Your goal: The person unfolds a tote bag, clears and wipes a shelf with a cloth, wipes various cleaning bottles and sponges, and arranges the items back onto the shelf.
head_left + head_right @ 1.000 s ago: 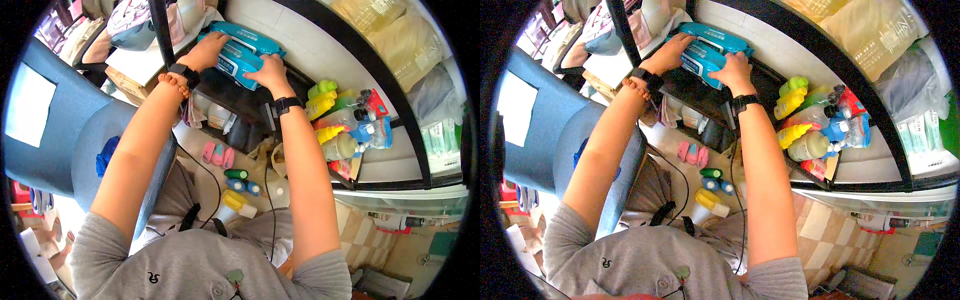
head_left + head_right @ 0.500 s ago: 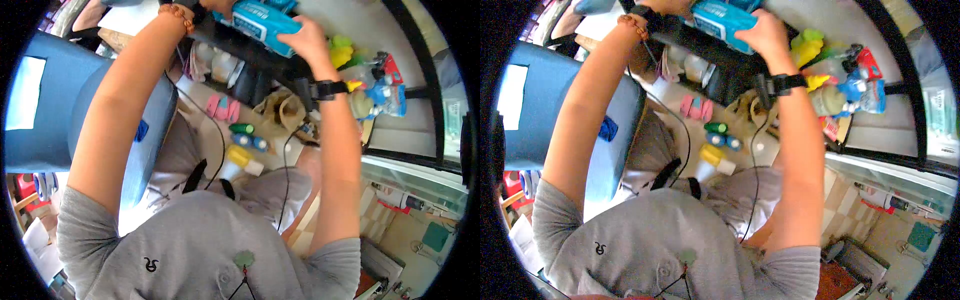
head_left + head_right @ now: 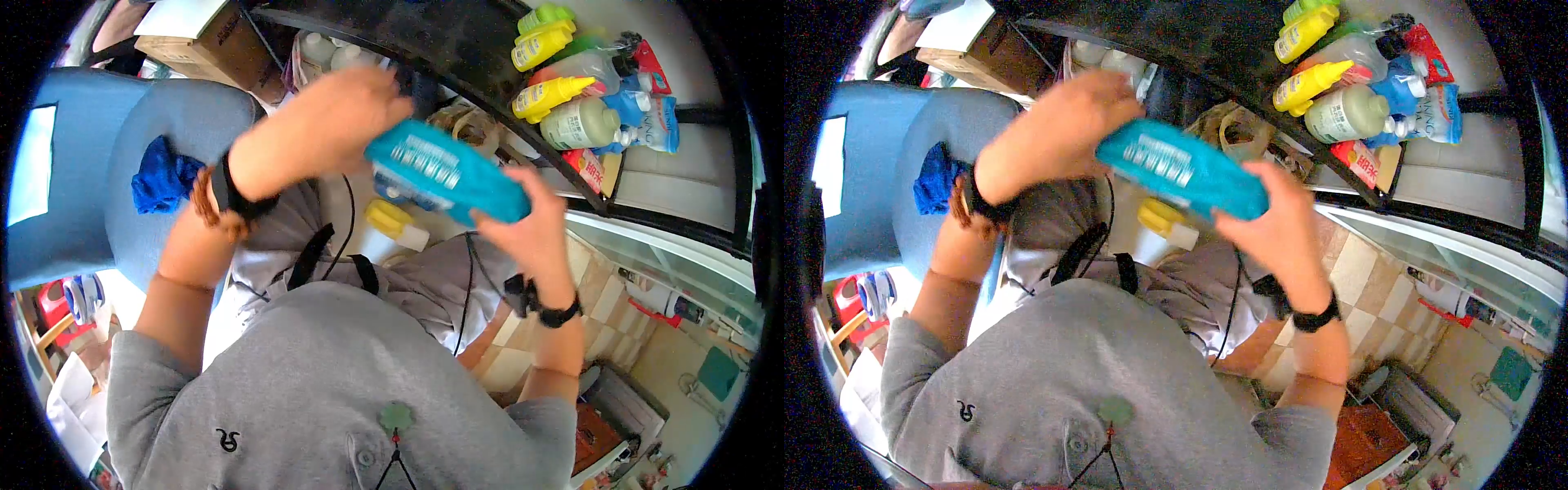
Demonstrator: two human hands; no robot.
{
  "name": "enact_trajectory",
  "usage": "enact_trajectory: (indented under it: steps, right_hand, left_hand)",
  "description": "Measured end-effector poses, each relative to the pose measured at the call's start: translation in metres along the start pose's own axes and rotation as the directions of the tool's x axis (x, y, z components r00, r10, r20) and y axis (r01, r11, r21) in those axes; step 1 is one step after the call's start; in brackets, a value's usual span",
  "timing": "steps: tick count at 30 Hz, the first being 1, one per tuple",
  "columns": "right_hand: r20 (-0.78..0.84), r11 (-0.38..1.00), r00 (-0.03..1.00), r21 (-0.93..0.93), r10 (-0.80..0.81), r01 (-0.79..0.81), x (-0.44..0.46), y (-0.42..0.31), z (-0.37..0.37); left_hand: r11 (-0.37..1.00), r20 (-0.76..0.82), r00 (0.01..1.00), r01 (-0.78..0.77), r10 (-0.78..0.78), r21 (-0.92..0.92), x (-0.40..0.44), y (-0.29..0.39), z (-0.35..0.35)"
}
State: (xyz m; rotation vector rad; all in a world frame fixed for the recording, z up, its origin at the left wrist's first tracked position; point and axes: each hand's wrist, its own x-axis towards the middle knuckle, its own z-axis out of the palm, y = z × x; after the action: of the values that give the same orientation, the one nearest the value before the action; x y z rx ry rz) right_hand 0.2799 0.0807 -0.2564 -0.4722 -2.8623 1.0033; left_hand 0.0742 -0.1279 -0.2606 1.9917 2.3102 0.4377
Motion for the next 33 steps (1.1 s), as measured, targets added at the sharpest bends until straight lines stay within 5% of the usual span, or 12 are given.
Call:
enact_trajectory:
  steps: [4, 5, 8, 13, 16, 23, 27, 31, 33]
  right_hand:
    - [0.048, 0.991, 0.993, -0.067, -0.111, 0.114, -0.027, 0.008, 0.033]
    - [0.063, 0.988, 0.99, -0.083, -0.128, 0.133, -0.029, 0.011, 0.041]
    - [0.136, 0.97, 0.968, -0.093, -0.212, 0.226, -0.021, 0.02, 0.069]
    - [0.303, 0.927, 0.94, -0.283, -0.156, 0.245, 0.015, 0.008, 0.135]
    - [0.332, 0.905, 0.932, -0.338, -0.142, 0.258, 0.034, -0.008, 0.19]
    - [0.299, 0.942, 0.952, -0.332, 0.063, 0.042, 0.053, -0.003, 0.3]
    - [0.235, 0.967, 0.971, -0.256, 0.039, 0.023, 0.042, 0.038, 0.353]
    - [0.24, 0.942, 0.937, -0.279, 0.254, -0.184, 0.028, 0.064, 0.39]
    - [0.198, 0.929, 0.96, -0.35, 0.197, -0.118, 0.02, 0.059, 0.394]
  left_hand:
    - [0.947, -0.013, 0.998, 0.059, -0.066, -0.315, -0.043, 0.013, 0.076]
    - [0.899, 0.085, 0.991, 0.134, -0.108, -0.417, -0.048, 0.015, 0.086]
    - [0.893, 0.025, 0.986, 0.158, -0.163, -0.422, -0.065, 0.015, 0.127]
    - [0.879, 0.191, 0.925, 0.374, -0.329, -0.295, -0.087, -0.003, 0.166]
    - [0.85, 0.156, 0.884, 0.466, -0.44, -0.245, -0.085, -0.005, 0.152]
    - [0.751, 0.139, 0.816, 0.572, -0.56, -0.33, -0.102, -0.031, 0.187]
    - [0.76, 0.199, 0.834, 0.552, -0.515, -0.344, -0.093, -0.025, 0.187]
    - [0.768, 0.204, 0.875, 0.483, -0.439, -0.421, -0.086, -0.034, 0.197]
    - [0.783, 0.201, 0.883, 0.468, -0.423, -0.409, -0.082, -0.04, 0.2]
